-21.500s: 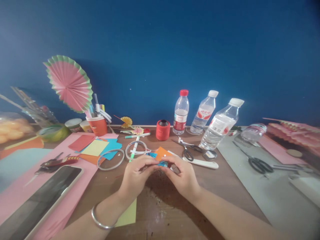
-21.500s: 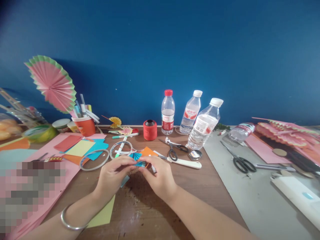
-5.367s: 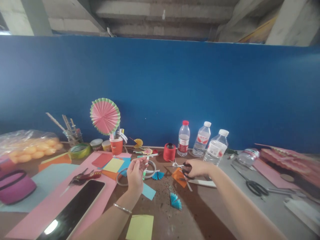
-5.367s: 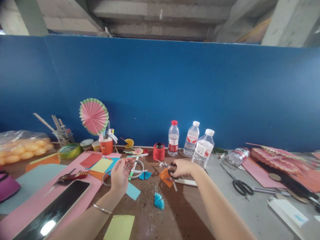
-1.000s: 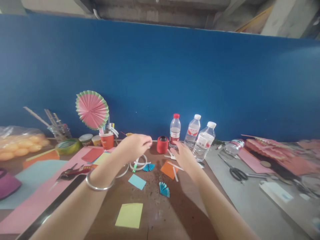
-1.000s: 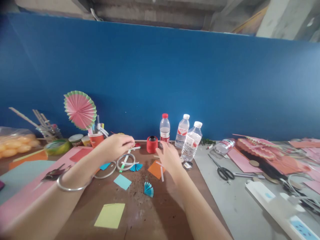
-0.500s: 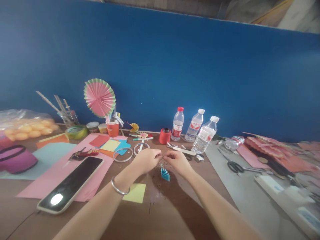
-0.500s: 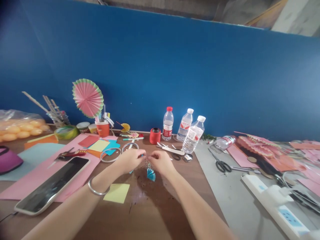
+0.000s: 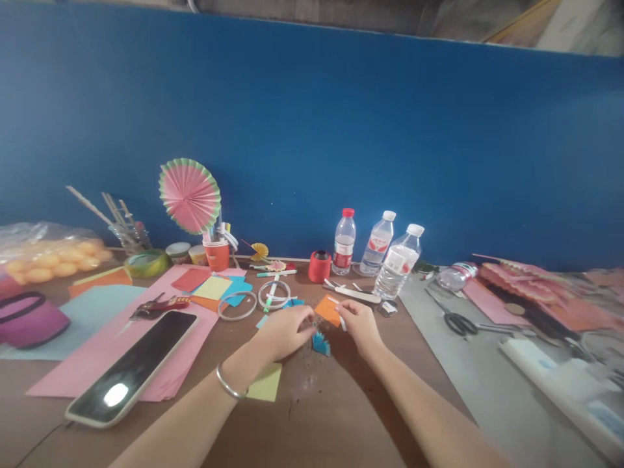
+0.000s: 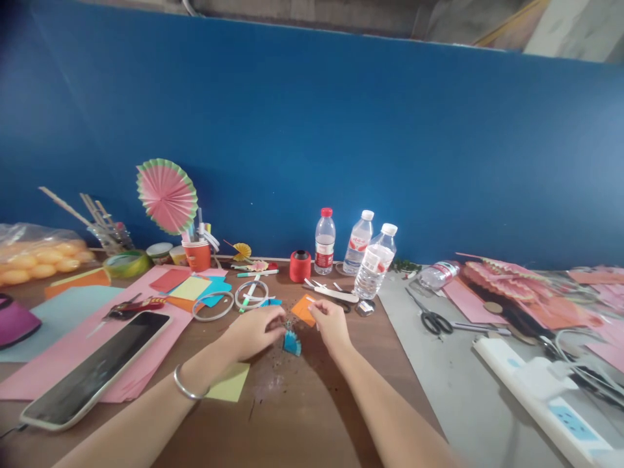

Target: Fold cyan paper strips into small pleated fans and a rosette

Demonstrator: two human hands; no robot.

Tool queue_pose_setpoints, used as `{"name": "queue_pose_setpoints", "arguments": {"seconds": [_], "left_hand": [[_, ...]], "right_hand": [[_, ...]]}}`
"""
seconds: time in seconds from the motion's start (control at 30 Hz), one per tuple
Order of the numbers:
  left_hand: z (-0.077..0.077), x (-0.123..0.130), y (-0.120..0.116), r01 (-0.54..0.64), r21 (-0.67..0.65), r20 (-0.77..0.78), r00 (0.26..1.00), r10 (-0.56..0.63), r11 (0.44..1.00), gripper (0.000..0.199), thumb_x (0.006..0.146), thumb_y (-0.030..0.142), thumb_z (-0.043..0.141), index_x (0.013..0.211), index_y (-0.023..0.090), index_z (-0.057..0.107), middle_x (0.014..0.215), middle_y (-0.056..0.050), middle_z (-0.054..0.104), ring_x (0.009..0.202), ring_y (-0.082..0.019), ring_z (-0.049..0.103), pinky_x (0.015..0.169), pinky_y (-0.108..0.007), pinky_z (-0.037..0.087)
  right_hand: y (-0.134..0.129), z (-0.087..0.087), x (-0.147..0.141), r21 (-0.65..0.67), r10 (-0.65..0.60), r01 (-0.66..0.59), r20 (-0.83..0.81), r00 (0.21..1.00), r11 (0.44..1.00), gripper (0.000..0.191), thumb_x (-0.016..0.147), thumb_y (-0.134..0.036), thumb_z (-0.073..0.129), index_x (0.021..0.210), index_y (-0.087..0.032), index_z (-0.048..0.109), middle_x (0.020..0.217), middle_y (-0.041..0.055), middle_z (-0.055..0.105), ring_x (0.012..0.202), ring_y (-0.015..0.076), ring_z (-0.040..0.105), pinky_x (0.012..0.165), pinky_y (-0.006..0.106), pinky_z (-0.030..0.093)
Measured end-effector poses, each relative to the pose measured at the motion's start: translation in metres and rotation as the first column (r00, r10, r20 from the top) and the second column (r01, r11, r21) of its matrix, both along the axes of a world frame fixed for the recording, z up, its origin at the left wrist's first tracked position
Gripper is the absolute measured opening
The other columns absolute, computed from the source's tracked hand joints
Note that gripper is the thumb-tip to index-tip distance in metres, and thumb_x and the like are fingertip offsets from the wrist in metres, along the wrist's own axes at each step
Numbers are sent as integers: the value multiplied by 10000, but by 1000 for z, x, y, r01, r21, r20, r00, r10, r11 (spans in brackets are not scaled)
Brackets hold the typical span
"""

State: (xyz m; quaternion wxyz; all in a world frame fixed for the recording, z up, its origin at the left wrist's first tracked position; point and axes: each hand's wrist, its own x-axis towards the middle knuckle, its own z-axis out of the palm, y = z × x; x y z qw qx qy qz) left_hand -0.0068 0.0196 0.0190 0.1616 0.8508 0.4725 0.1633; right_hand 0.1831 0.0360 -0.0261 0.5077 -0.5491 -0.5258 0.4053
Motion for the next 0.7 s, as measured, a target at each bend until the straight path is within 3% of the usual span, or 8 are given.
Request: {"name": "queue_pose_setpoints", "arguments": {"seconds": [0.07,0.17,0.3,0.47,0.57,0.7], "left_hand": [[1,4,-4,175,-27,7,985,-175,984,208,753,325,520,940,239,545,861,-16,604,751,-181,550,626,-257,362],[-2,5,-3,295,-22,-17,955,-295,955,220,749,305,545,957,233,560,935,-30,575,846,-198,536,701,-276,385],[-13,4,4,349,-52,-3,937,-350,936,162,765,281,539,908,230,597,974,-33,534,890,-185,524,763,-277,397],[-21,4,8,315,-48,88,947,-310,948,147,813,198,460,860,217,598,953,-27,519,865,-151,523,782,-267,401],[-21,6,9,288,-48,172,945,-276,956,121,796,164,476,804,209,588,955,-22,520,877,-143,512,798,-264,400],[-20,12,10,246,-59,274,936,-222,967,132,769,115,477,754,203,575,930,-18,535,899,-147,503,827,-278,393]], "right_hand": [[1,-3,-1,-18,-43,41,-115,992,999,242,661,-373,551,688,-134,577,450,-56,433,378,67,321,383,199,251],[3,-5,-3,-32,-114,110,-256,960,993,226,653,-370,562,683,-147,544,424,-78,378,351,54,275,354,190,216],[4,-3,-4,-51,-148,139,-366,919,989,224,644,-374,576,680,-164,505,421,-101,307,334,43,226,333,182,174],[5,-5,-4,-6,-142,153,-408,902,988,224,683,-396,546,672,-194,449,431,-111,258,338,49,211,336,180,184],[4,-4,-5,45,-155,176,-297,942,983,220,723,-405,504,715,-187,482,445,-94,305,358,67,268,358,192,240],[-5,1,-11,196,-170,151,80,982,969,230,757,-366,471,739,-160,573,549,-16,519,479,110,444,481,215,353]]}}
